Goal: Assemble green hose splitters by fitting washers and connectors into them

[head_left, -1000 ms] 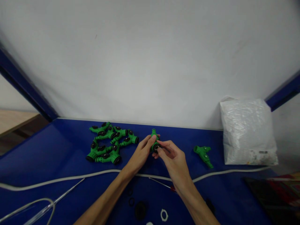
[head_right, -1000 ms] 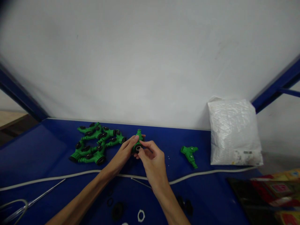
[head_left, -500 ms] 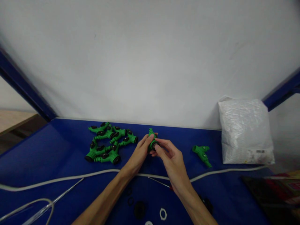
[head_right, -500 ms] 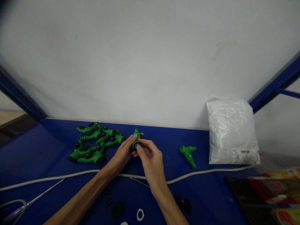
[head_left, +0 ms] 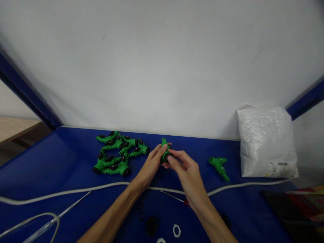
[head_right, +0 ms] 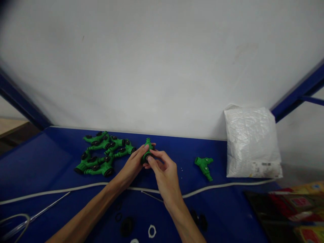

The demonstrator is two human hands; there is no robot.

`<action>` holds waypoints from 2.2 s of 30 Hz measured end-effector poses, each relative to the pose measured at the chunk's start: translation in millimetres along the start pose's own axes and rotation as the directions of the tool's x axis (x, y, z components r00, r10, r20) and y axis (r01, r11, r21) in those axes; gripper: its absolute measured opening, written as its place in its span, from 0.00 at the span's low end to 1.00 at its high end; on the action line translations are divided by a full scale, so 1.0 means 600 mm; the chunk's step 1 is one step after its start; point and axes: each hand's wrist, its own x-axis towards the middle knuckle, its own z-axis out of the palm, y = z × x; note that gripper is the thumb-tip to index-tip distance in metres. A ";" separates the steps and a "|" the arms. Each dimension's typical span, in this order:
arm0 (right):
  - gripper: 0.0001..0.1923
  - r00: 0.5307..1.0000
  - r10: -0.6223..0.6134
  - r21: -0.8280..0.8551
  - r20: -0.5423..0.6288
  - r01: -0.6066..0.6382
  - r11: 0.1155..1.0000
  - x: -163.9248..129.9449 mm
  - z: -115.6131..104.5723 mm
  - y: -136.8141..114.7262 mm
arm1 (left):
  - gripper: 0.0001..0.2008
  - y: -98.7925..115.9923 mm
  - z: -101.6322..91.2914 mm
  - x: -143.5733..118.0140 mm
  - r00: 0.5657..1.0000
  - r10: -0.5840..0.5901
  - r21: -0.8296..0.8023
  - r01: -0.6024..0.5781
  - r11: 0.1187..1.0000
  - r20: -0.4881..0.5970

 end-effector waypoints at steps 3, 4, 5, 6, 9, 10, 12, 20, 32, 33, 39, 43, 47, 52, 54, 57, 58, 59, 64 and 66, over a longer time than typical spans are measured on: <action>0.14 1.000 0.003 0.010 0.005 -0.003 1.000 0.001 0.000 0.002 | 0.25 0.000 -0.002 0.000 1.000 0.021 -0.010 -0.021 1.000 0.017; 0.13 1.000 0.003 0.014 0.004 -0.003 1.000 0.001 0.000 0.002 | 0.24 0.000 -0.002 -0.001 1.000 0.021 -0.007 -0.021 1.000 0.020; 0.13 1.000 0.003 0.016 0.003 -0.003 1.000 0.002 0.000 0.003 | 0.24 0.001 -0.002 -0.002 1.000 0.019 -0.005 -0.018 1.000 0.024; 0.13 1.000 0.002 0.018 0.000 -0.002 1.000 0.002 0.001 0.003 | 0.24 0.002 -0.002 -0.002 1.000 0.018 -0.003 -0.018 1.000 0.025; 0.14 1.000 0.004 0.027 -0.009 -0.004 1.000 0.002 0.002 0.002 | 0.25 0.005 0.001 -0.004 1.000 0.021 0.010 -0.021 1.000 0.020; 0.14 1.000 0.006 0.030 -0.009 -0.005 1.000 0.002 0.003 0.001 | 0.26 0.005 0.002 -0.004 1.000 0.026 0.016 -0.026 1.000 0.015; 0.14 1.000 0.007 0.032 -0.008 -0.006 0.999 0.001 0.003 0.000 | 0.26 0.005 0.003 -0.004 0.999 0.034 0.027 -0.035 0.999 0.010; 0.15 1.000 0.020 0.031 -0.012 -0.020 0.999 0.002 0.002 0.001 | 0.25 0.004 -0.003 0.000 1.000 0.024 0.083 -0.024 0.996 -0.001; 0.17 0.991 0.122 0.114 0.059 -0.129 0.985 0.007 -0.007 0.007 | 0.24 0.022 -0.015 -0.003 0.997 0.052 0.341 -0.068 0.938 0.057; 0.18 0.991 0.120 0.114 0.059 -0.126 0.985 0.007 -0.006 0.008 | 0.24 0.020 -0.016 -0.003 0.996 0.065 0.360 -0.082 0.929 0.058; 0.19 0.992 0.119 0.080 0.049 -0.122 0.989 0.007 -0.005 0.008 | 0.24 0.020 -0.019 0.000 0.996 0.078 0.498 -0.087 0.863 0.039; 0.19 0.977 0.166 0.068 0.133 -0.176 0.982 0.009 -0.013 0.004 | 0.23 0.025 -0.021 0.001 0.992 0.107 0.591 -0.124 0.797 0.064; 0.19 0.975 0.166 0.047 0.149 -0.175 0.984 0.009 -0.017 0.007 | 0.22 0.026 -0.021 -0.001 0.989 0.133 0.644 -0.147 0.751 0.070; 0.20 0.983 0.144 0.004 0.112 -0.145 0.989 0.008 -0.016 0.011 | 0.22 0.028 -0.019 -0.003 0.983 0.176 0.686 -0.162 0.709 0.050; 0.19 0.985 0.130 -0.007 0.117 -0.130 0.991 0.008 -0.017 0.010 | 0.22 0.029 -0.018 -0.003 0.980 0.193 0.689 -0.172 0.704 0.048; 0.18 0.981 0.127 -0.027 0.147 -0.125 0.992 0.009 -0.021 0.007 | 0.22 0.031 -0.018 -0.002 0.978 0.204 0.693 -0.175 0.700 0.041; 0.18 0.979 0.129 -0.038 0.156 -0.124 0.991 0.010 -0.021 0.007 | 0.22 0.031 -0.018 -0.002 0.978 0.203 0.698 -0.174 0.695 0.041; 0.17 0.978 0.130 -0.049 0.162 -0.123 0.991 0.010 -0.022 0.006 | 0.22 0.031 -0.017 -0.003 0.978 0.203 0.705 -0.173 0.687 0.042; 0.16 0.985 0.102 -0.055 0.136 -0.095 0.994 0.009 -0.018 0.012 | 0.20 0.033 -0.012 -0.007 0.972 0.235 0.759 -0.164 0.630 0.015; 0.15 0.990 0.082 -0.051 0.116 -0.076 0.996 0.008 -0.016 0.015 | 0.19 0.033 -0.008 -0.009 0.966 0.260 0.774 -0.154 0.614 -0.014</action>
